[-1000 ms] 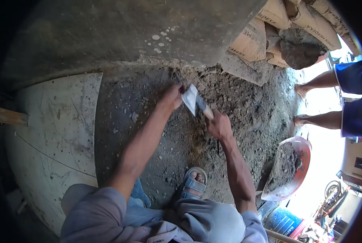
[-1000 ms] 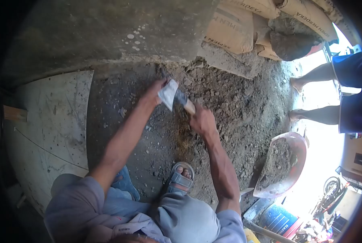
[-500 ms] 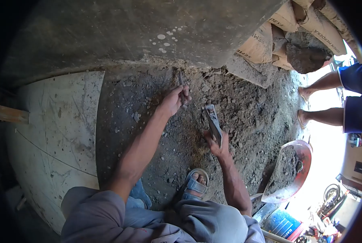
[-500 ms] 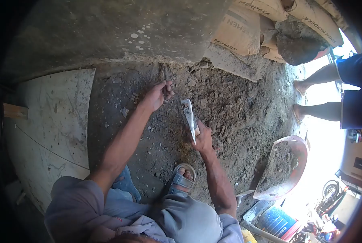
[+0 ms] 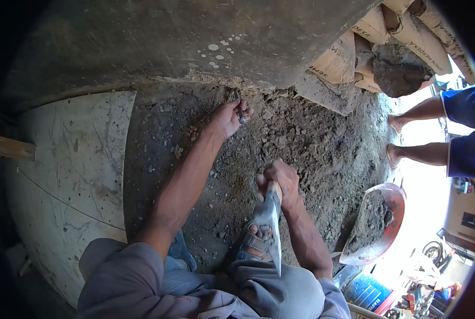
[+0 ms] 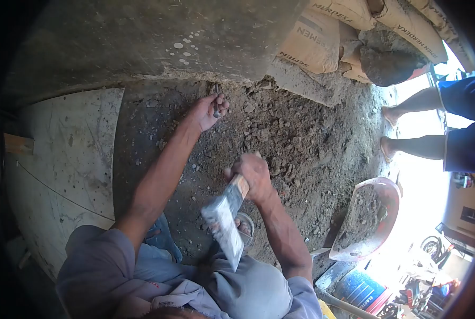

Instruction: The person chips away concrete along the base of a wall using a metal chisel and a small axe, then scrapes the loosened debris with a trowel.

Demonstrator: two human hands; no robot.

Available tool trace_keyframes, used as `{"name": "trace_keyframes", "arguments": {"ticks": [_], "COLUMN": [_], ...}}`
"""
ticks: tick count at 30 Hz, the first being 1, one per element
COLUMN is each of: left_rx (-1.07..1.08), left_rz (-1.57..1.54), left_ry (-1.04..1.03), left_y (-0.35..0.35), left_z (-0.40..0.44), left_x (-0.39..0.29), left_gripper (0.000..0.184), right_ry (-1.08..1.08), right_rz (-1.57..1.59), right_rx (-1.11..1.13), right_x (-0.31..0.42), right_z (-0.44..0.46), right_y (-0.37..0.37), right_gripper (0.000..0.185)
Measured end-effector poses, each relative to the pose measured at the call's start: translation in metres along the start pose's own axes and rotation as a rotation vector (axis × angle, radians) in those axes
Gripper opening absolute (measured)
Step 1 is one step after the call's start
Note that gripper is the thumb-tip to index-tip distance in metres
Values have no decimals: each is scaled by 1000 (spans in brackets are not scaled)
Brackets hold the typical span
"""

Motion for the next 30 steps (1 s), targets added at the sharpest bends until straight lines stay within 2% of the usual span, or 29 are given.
{"name": "trace_keyframes", "arguments": {"ticks": [1, 3, 5, 7, 9, 11, 13, 16, 17, 19, 20, 21, 23, 25, 27, 30], "left_rx": [4, 19, 35, 39, 121, 76, -21, 42, 39, -128, -150, -162, -177, -203, -95, 1], "left_rz": [-2, 28, 13, -3, -85, -76, -63, 38, 48, 272, 360, 349, 296, 218, 155, 92], "left_ry": [-2, -11, 43, 111, 55, 22, 40, 33, 41, 64, 29, 25, -64, -73, -75, -37], "left_y": [2, 7, 10, 16, 9, 10, 8, 6, 12, 35, 45, 50, 57, 60, 54, 51], "left_z": [3, 10, 11, 10, 15, 11, 6, 6, 1, -8, -16, -21, -37, -46, -43, -32], "left_x": [0, 4, 11, 19, 11, 10, 10, 18, 23, 33, 33, 34, 30, 27, 17, 8], "left_gripper": [25, 24, 24, 24, 24, 23, 23, 24, 24, 22, 22, 22, 24, 27, 27, 29], "right_ry": [-7, -715, -641, -420, -110, 16, -46, -717, -724, -826, -809, -806, -971, -891, -953, -896], "right_rz": [2, -205, -321, -212, -42, 7, 35, -179, -171, 48, -6, -3, 67, 104, 77, 21], "right_rx": [12, 265, 295, 159, 40, -105, -106, 118, 111, 35, 18, 34, -18, -45, 35, 73], "right_x": [-19, -106, -103, -63, -16, 0, -32, -111, -109, -110, -113, -106, -92, -85, -84, -73], "right_z": [-1, -14, -8, -4, 5, 3, -14, -45, -51, -75, -88, -90, -102, -112, -122, -120], "right_y": [-5, -23, -16, -9, -3, 0, -4, -14, -15, -17, -18, -17, -12, -13, -16, -20], "right_gripper": [20, 16, 15, 19, 22, 19, 17, 20, 20, 23, 26, 26, 27, 29, 30, 31]}}
Point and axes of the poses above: each hand's wrist, its own z-axis towards the middle knuckle, its own y-axis out of the back of the hand, x = y × z, the point moved 8 cm from there along z, towards the middle knuckle, and after that the axes turned 6 degrees about z, right-handed, at the moved point
